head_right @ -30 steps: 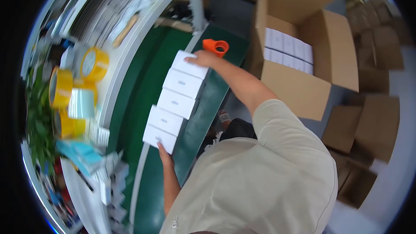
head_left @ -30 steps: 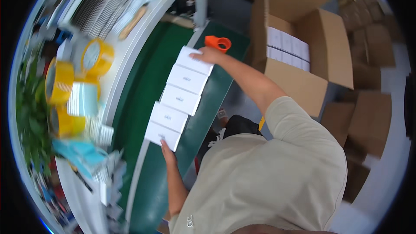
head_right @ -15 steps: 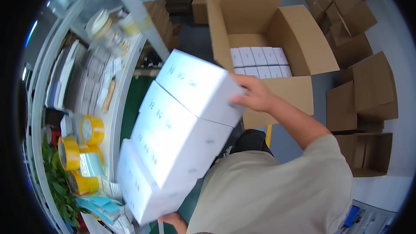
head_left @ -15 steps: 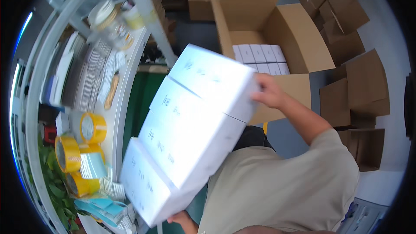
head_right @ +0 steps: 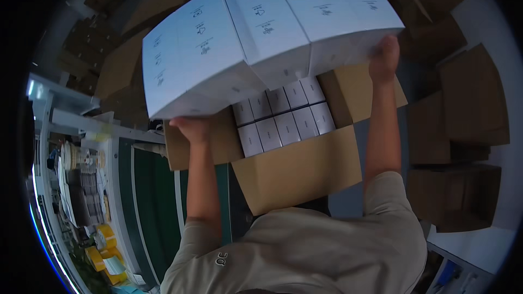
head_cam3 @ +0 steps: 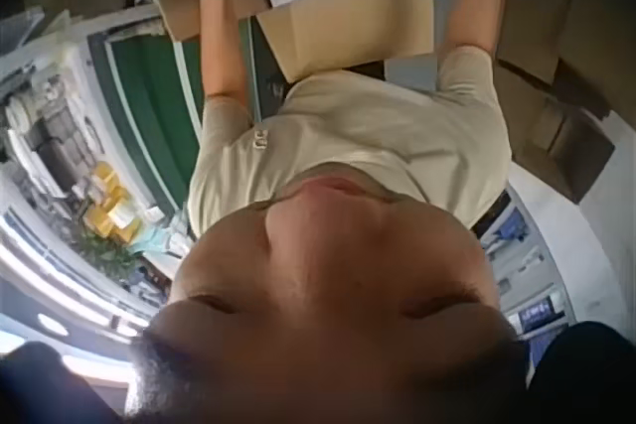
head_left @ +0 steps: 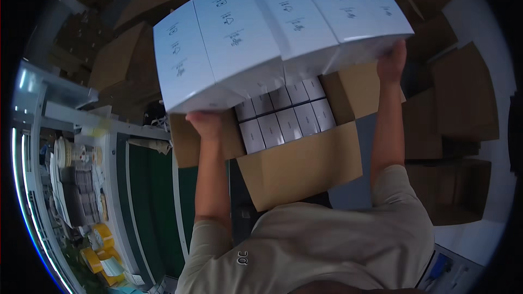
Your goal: The person tapes a cardboard box using a tape dispenser, packs items into small boxes and closes them, and places the small boxes into the cardboard box.
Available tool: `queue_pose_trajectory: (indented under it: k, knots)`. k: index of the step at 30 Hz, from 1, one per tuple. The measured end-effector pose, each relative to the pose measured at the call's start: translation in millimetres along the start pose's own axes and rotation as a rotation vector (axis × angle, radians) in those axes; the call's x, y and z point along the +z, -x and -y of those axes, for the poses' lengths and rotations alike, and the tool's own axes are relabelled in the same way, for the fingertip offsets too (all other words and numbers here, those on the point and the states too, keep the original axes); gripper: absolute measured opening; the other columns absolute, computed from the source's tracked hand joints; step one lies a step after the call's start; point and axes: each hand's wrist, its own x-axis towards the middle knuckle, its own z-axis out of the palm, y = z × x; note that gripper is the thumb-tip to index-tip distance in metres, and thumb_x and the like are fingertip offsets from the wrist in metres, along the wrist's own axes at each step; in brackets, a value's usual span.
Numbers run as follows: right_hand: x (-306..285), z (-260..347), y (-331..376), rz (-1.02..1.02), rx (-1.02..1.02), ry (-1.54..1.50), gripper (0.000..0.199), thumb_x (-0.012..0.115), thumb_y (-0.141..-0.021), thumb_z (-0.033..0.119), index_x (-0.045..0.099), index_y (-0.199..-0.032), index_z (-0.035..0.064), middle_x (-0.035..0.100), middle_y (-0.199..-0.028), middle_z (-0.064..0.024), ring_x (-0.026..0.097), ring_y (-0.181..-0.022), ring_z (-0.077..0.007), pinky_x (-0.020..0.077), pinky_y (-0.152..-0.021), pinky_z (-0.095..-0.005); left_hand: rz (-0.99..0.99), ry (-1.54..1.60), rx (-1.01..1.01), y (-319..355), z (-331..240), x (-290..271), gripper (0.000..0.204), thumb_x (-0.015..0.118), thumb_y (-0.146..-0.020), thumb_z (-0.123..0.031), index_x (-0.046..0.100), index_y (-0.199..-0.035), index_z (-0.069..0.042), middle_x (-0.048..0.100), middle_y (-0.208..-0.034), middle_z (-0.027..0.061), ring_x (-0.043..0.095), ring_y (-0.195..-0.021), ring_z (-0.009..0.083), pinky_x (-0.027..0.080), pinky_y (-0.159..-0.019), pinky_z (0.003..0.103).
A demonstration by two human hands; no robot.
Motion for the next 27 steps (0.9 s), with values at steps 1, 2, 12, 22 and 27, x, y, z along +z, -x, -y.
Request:
queue_pose_trajectory:
  k: [1, 2, 12, 22, 27]
  knots:
    - [-24, -43, -15, -0.044, -0.025, 0.16, 0.05, 0.046, -0.107, 0.051, 0.059, -0.129, 0.0077, 0.064, -0.116, -0.0062, 0.058, -0.112, -0.0185, 0.0462, -0.098, -0.0369, 0.009, -0.007, -0.014, -16, 21, 10, 0.087, 0.034, -0.104, -0.068, 0.026, -0.154, 0.002, 0.042, -0.152, 0.0218, 0.046, -0.137, 0.0323, 0.034, -0.116, 0.049]
    - [-42, -76, -23, -0.077, -0.039, 0.317, 0.045, 0.049, -0.107, 0.048, 0.062, -0.122, 0.0075, 0.065, -0.109, -0.003, 0.058, -0.106, -0.0157, 0.0456, -0.096, -0.0339, -0.031, -0.196, -0.007, -27, 39, 15, 0.087, 0.03, -0.103, -0.07, 0.033, -0.149, 0.004, 0.047, -0.145, 0.0202, 0.048, -0.132, 0.0303, 0.037, -0.113, 0.046]
    - [7, -272, -31, -0.032, 0.249, 0.495, 0.055, 0.059, -0.104, 0.044, 0.058, -0.133, -0.0027, 0.067, -0.114, -0.0123, 0.061, -0.103, -0.0224, 0.0482, -0.094, -0.0381, -0.01, -0.73, -0.174, -109, 160, -15, 0.07, 0.036, -0.109, -0.055, 0.046, -0.14, 0.006, 0.059, -0.132, 0.013, 0.055, -0.12, 0.0215, 0.043, -0.106, 0.037]
    - [4, -364, -4, 0.453, 0.452, 1.68, 0.062, 0.048, -0.105, 0.044, 0.035, -0.16, 0.0181, 0.058, -0.118, -0.0314, 0.066, -0.1, -0.0434, 0.0556, -0.086, -0.0503, 0.04, -1.212, -0.519, -148, 238, 14, 0.058, 0.036, -0.111, -0.042, 0.041, -0.147, 0.004, 0.062, -0.133, 0.0251, 0.059, -0.124, 0.0386, 0.045, -0.105, 0.044]
    - [-41, -427, 62, 0.627, 0.646, 1.777, 0.065, 0.04, -0.106, 0.048, 0.026, -0.163, 0.02, 0.057, -0.118, -0.0329, 0.068, -0.094, -0.0438, 0.0573, -0.08, -0.0531, 0.103, -1.568, -0.766, -124, 329, -77, 0.056, 0.036, -0.11, -0.04, 0.04, -0.144, 0.004, 0.061, -0.132, 0.0334, 0.058, -0.124, 0.0495, 0.047, -0.103, 0.052]
